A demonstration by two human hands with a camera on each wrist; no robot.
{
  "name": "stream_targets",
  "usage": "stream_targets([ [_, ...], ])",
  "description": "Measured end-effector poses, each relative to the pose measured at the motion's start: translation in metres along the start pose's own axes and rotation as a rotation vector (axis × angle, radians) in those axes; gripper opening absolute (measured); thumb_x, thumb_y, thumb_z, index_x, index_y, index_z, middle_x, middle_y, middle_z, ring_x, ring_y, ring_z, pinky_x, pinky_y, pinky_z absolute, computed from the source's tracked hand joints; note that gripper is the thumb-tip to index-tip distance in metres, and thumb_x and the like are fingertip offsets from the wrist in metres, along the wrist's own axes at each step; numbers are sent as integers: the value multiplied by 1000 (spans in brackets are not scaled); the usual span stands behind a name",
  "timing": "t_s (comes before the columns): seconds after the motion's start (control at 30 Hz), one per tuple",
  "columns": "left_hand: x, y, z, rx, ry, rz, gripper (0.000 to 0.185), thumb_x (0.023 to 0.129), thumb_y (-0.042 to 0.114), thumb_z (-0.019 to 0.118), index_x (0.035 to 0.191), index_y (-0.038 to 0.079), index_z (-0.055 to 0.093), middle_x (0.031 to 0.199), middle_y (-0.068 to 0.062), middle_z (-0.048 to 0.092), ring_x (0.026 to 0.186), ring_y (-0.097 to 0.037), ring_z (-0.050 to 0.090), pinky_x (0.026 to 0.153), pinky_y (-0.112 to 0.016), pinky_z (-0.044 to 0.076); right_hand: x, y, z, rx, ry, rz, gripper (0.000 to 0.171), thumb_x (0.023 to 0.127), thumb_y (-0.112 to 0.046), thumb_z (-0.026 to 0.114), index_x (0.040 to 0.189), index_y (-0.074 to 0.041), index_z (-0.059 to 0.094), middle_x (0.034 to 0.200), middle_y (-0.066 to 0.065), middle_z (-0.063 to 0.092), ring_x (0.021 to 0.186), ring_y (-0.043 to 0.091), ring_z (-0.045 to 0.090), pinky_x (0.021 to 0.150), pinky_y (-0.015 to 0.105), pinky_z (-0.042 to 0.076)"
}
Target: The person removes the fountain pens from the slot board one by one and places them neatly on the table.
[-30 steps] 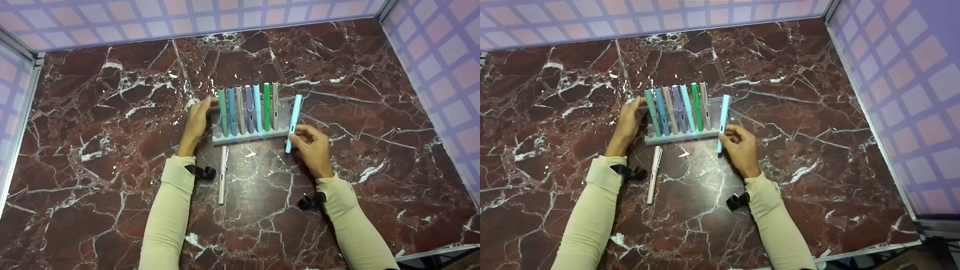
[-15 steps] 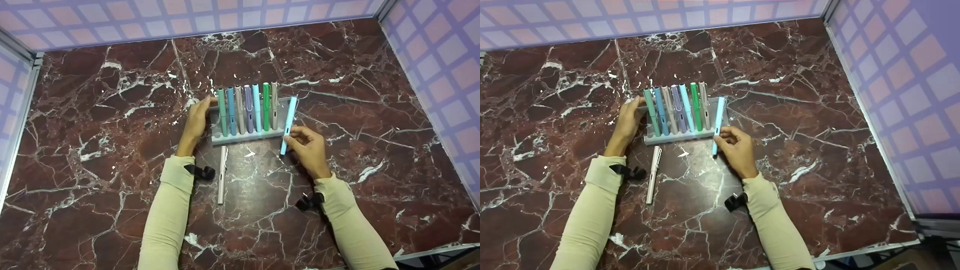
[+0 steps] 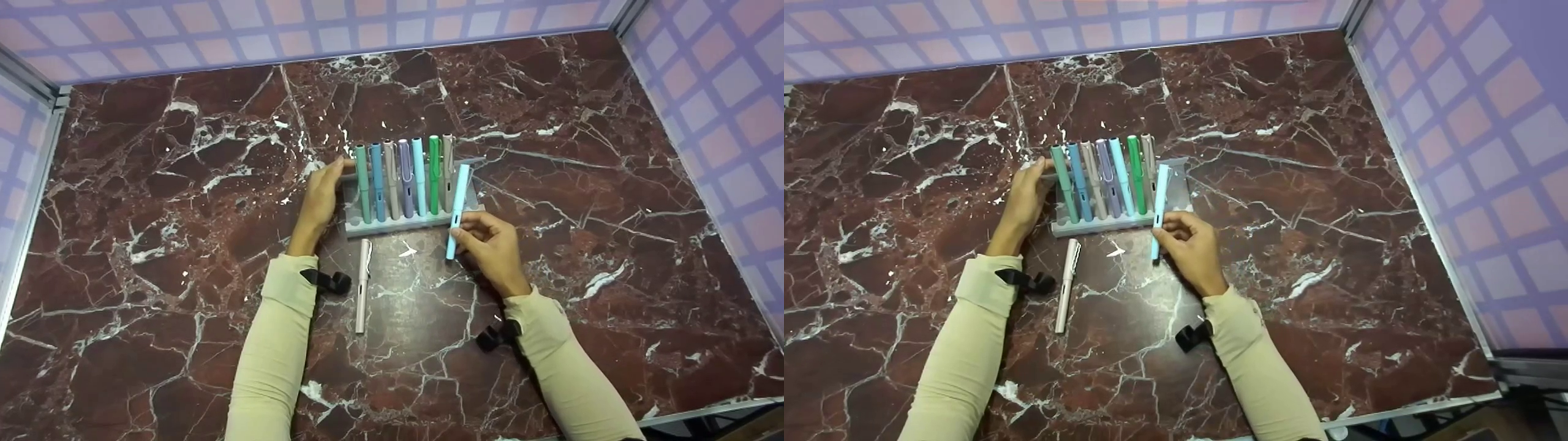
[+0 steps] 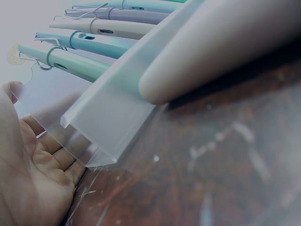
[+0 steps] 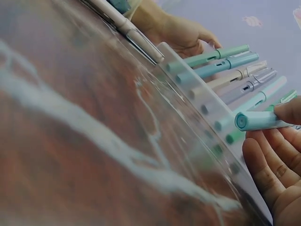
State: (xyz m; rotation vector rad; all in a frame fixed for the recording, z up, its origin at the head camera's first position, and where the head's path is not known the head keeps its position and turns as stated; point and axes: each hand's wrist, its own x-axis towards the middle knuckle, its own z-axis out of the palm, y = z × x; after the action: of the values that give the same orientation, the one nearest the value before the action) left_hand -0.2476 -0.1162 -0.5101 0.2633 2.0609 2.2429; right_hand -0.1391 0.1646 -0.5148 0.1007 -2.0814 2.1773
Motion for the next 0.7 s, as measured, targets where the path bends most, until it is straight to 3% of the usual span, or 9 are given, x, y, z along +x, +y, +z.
stream_targets([
  [0.27,0,-1,0,-19,-10,1,43,109,22,33,114,-5,66,74,-8,65,54,-16,54,48,-22,47,-3,3,9,-4,-21,-8,17,85,12,70,99,19,64,79,8,70,58,14,65,54,27,58],
  [0.47,0,0,1,12,17,9,41,108,19,35,115,-6,66,83,-4,70,61,-15,60,55,-24,52,-5,0,17,-5,-58,2,17,86,12,69,101,18,65,81,12,70,60,14,67,55,30,59],
  [0.67,-1,0,1,-9,3,13,43,108,21,34,115,-4,67,78,-13,67,55,-17,57,48,-23,49,-7,0,22,-57,-73,4,17,85,10,71,101,14,67,82,14,70,59,14,66,53,28,58],
  [0.7,-1,0,0,5,6,12,43,108,22,33,116,-4,67,81,-12,68,59,-17,58,54,-23,51,-7,0,23,-60,-79,4,17,85,9,71,101,14,67,82,15,70,59,14,66,53,28,58],
])
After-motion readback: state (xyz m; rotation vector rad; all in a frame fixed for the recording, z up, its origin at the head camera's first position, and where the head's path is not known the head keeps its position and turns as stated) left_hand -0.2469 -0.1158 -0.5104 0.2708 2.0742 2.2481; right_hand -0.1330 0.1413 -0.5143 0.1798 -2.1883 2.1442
